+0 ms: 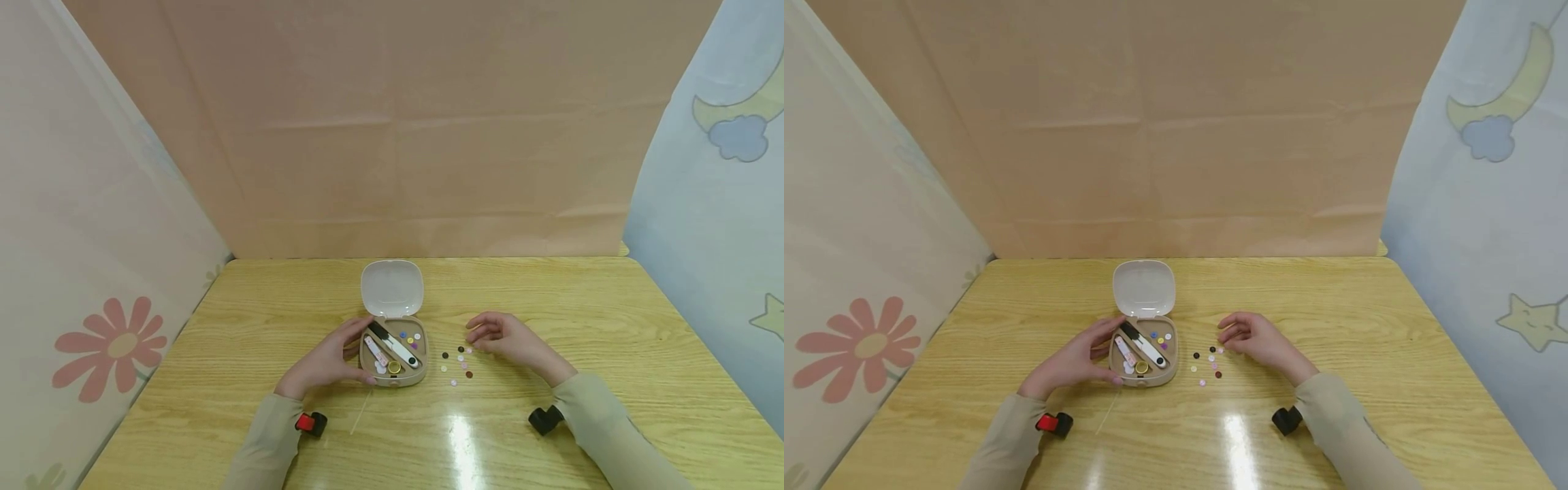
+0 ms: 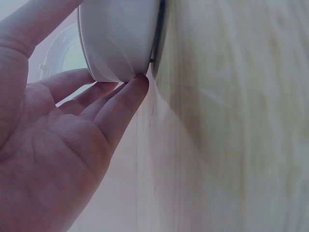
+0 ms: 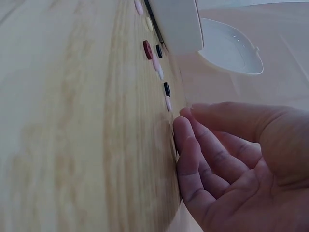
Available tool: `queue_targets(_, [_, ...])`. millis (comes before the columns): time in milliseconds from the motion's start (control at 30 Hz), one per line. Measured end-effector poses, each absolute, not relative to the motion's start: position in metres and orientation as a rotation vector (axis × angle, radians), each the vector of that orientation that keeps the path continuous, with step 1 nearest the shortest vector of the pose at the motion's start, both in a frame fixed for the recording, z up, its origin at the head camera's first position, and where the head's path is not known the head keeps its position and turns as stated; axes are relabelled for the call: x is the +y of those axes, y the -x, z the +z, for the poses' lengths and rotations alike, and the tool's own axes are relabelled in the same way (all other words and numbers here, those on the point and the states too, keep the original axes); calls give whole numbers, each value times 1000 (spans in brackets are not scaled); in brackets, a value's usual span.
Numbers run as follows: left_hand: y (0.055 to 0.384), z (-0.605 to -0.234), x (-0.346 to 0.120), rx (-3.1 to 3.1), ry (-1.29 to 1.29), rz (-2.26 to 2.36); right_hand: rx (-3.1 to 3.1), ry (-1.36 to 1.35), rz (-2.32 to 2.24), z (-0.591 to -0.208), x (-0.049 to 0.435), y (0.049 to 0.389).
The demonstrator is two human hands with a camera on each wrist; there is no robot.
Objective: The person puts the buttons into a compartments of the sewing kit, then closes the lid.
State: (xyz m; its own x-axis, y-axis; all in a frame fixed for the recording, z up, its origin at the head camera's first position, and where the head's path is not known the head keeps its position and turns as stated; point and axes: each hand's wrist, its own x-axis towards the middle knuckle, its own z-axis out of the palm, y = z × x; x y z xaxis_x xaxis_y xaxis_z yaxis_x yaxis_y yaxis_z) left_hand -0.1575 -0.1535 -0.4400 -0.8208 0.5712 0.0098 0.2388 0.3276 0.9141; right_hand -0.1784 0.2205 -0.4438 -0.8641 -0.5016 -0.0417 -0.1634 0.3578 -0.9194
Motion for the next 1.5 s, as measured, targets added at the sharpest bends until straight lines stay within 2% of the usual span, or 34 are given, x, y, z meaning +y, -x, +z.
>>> queue_targets(1500, [158,-440,-154,2274,-695,1483,2361,536,-1495,-444,208,178])
